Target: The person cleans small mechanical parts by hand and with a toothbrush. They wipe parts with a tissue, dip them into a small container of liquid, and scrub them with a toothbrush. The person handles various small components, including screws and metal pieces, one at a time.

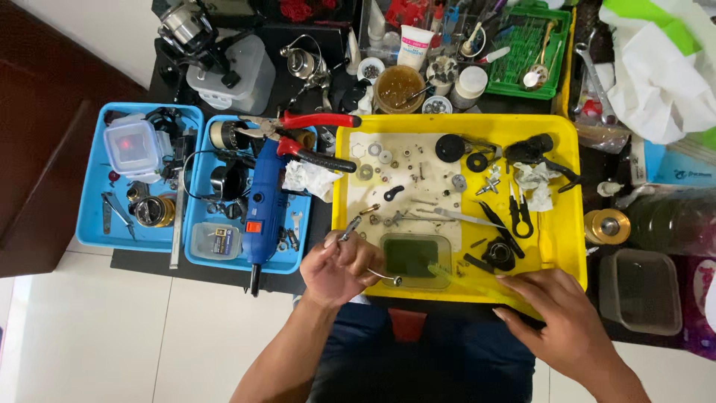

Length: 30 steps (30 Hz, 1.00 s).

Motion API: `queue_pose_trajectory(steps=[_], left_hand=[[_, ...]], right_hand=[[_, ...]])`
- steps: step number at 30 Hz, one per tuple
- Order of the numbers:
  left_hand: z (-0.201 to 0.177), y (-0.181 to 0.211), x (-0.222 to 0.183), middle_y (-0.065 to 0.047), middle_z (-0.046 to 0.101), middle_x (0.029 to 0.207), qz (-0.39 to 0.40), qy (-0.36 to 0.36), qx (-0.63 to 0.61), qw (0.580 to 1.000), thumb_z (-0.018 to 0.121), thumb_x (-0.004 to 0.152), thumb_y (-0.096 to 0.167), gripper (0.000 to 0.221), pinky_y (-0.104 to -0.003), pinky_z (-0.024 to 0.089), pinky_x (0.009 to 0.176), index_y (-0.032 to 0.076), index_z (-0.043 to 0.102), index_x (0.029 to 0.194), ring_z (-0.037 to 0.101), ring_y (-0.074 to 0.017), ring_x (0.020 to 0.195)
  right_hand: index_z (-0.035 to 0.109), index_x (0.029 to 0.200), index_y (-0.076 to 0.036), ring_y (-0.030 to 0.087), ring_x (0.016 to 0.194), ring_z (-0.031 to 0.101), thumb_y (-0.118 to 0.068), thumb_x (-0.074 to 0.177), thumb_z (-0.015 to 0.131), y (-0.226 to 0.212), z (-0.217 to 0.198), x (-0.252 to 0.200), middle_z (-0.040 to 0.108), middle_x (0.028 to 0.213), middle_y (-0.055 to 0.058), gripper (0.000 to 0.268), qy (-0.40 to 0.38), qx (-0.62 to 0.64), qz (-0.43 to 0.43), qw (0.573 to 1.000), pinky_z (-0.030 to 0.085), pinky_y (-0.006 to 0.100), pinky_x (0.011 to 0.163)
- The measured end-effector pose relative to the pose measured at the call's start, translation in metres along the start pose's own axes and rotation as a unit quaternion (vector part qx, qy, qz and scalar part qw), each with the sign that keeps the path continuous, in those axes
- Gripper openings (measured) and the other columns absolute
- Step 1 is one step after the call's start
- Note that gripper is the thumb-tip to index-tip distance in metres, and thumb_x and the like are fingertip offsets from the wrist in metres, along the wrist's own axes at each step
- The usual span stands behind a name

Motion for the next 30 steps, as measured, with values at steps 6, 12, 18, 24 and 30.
queue_pose_trajectory(steps=[6,12,18,24,30], left_hand=[[0.001,-0.002,0.000,-0.001,0.026,0.058,-0.086,0.176,0.096,0.976,0.060,0.095,0.039,0.047,-0.025,0.016,0.046,0.012,0.038,0.064,0.024,-0.0127,0.054],[0.041,0.001,0.005,0.003,0.039,0.063,-0.158,0.165,0.436,0.871,0.045,0.107,0.039,0.043,-0.031,0.027,0.050,0.019,0.044,0.069,0.034,-0.0113,0.055],[0.104,0.012,0.019,-0.009,0.047,0.059,-0.187,0.034,0.705,0.683,0.051,0.104,0.022,0.033,-0.044,0.035,0.056,0.011,0.044,0.074,0.043,-0.0279,0.054],[0.104,0.014,0.018,-0.003,0.064,0.081,-0.101,0.065,0.745,0.656,0.063,0.097,0.021,0.008,-0.038,0.047,0.063,0.014,0.060,0.098,0.060,-0.0230,0.069],[0.089,0.014,0.016,-0.010,0.061,0.116,-0.019,0.082,0.693,0.716,0.065,0.100,0.017,0.013,-0.031,0.052,0.090,0.006,0.067,0.107,0.066,-0.0220,0.105]], right_hand=[[0.067,0.132,-0.013,0.026,0.104,0.063,-0.029,0.087,0.077,-0.020,-0.026,0.031,0.067,0.115,0.006,0.048,0.072,0.003,-0.043,0.996,0.051,0.042,0.098],[0.068,0.122,-0.014,0.027,0.092,0.064,-0.023,0.091,0.076,-0.073,-0.043,0.082,0.064,0.107,0.008,0.033,0.109,0.005,-0.159,0.981,0.052,0.045,0.081],[0.067,0.135,-0.010,0.025,0.067,0.049,-0.018,0.100,0.065,-0.118,-0.050,0.116,0.046,0.079,0.002,0.036,0.083,-0.118,-0.246,0.959,0.040,0.043,0.058],[0.072,0.108,-0.010,0.028,0.070,0.053,-0.014,0.095,0.070,-0.103,-0.043,0.114,0.055,0.082,0.004,0.013,0.084,-0.062,-0.179,0.978,0.046,0.043,0.060],[0.078,0.101,-0.010,0.018,0.082,0.070,-0.022,0.093,0.071,-0.093,-0.038,0.105,0.072,0.091,0.003,0.016,0.024,0.128,-0.008,0.991,0.055,0.033,0.075]])
Point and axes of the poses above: each hand's wrist, its own x-axis towards the middle knuckle, its own z-axis out of the palm, y = z × x, the point moved 1 cm from there along x, towards the middle knuckle
